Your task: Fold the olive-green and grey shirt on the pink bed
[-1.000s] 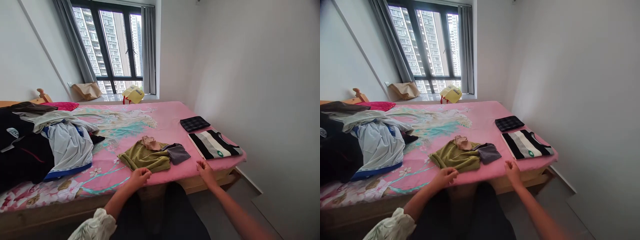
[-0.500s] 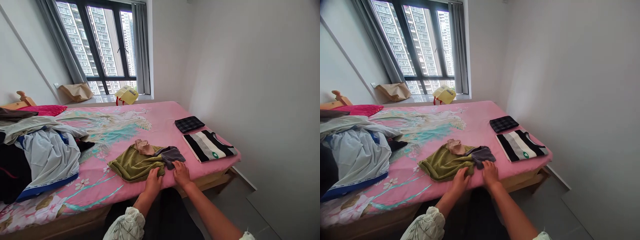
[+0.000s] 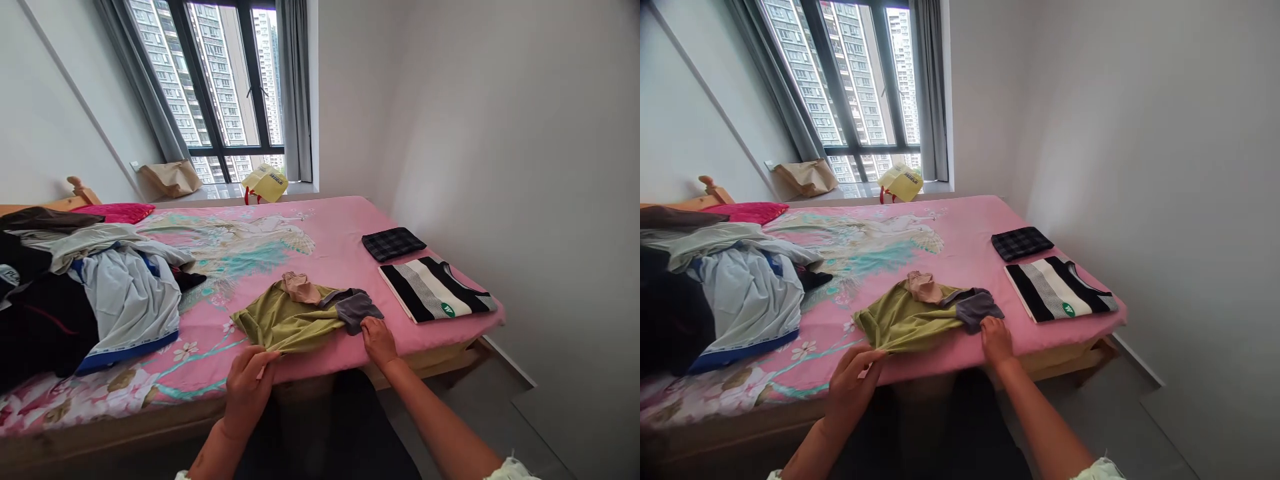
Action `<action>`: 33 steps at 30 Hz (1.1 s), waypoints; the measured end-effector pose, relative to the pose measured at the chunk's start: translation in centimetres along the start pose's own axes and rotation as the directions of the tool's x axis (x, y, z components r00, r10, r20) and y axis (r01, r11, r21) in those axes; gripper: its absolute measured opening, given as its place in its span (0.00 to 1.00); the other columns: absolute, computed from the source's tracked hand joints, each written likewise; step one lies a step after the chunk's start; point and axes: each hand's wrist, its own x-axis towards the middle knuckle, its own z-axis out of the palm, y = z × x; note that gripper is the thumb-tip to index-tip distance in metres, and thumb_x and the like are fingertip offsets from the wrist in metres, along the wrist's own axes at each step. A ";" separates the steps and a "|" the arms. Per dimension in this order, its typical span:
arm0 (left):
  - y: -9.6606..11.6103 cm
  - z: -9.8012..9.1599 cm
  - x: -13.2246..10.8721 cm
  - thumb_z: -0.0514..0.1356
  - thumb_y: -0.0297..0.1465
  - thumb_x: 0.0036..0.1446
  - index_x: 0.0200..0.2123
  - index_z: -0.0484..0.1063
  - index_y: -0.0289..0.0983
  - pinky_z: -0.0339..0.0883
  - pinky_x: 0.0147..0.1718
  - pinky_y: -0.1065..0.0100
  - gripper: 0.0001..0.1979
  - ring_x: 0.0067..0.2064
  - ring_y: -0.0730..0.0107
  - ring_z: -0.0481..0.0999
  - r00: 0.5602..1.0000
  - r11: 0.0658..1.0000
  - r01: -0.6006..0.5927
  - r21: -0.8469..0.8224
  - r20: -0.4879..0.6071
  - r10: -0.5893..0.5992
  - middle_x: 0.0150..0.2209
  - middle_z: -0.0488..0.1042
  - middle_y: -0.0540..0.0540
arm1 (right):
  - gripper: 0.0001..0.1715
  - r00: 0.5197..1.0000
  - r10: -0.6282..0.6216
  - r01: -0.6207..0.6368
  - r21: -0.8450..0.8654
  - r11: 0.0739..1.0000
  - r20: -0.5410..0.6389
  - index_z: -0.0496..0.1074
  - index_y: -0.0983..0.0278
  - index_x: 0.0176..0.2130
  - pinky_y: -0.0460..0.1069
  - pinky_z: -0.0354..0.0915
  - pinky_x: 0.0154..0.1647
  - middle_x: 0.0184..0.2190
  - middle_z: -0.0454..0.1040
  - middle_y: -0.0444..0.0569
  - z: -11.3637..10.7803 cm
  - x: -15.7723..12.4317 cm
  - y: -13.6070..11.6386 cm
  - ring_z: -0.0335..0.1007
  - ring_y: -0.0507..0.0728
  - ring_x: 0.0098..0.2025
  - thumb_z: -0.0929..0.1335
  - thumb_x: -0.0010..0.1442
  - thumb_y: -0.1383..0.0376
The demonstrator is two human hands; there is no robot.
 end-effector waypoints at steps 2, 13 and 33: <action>0.2 -1.8 0.3 0.62 0.24 0.54 0.37 0.72 0.41 0.67 0.35 0.67 0.08 0.36 0.70 0.71 0.996 0.997 -0.069 0.037 -0.057 0.071 0.34 0.70 0.50 | 0.11 1.000 -0.011 0.011 0.041 0.999 -0.011 0.70 0.65 0.36 0.53 0.62 0.45 0.38 0.73 0.53 -0.6 -0.5 -2.1 0.67 0.59 0.42 0.60 0.60 0.68; 6.6 -1.0 -1.4 0.56 0.18 0.55 0.39 0.72 0.41 0.65 0.35 0.68 0.13 0.36 0.70 0.69 0.985 0.986 -0.142 -0.091 0.090 0.150 0.34 0.69 0.47 | 0.08 0.953 -0.244 0.302 0.526 0.795 -0.179 0.63 0.61 0.36 0.48 0.65 0.37 0.34 0.69 0.46 -2.4 -10.2 -18.0 0.66 0.54 0.36 0.63 0.55 0.72; -12.2 -0.8 3.8 0.60 0.28 0.43 0.21 0.72 0.39 0.55 0.54 0.51 0.02 0.49 0.51 0.68 0.809 0.888 0.449 0.097 0.377 -0.450 0.34 0.74 0.43 | 0.18 0.875 0.485 -0.261 0.826 0.500 -0.018 0.68 0.62 0.36 0.46 0.68 0.33 0.30 0.72 0.45 -6.8 -10.1 -9.4 0.69 0.54 0.32 0.70 0.51 0.53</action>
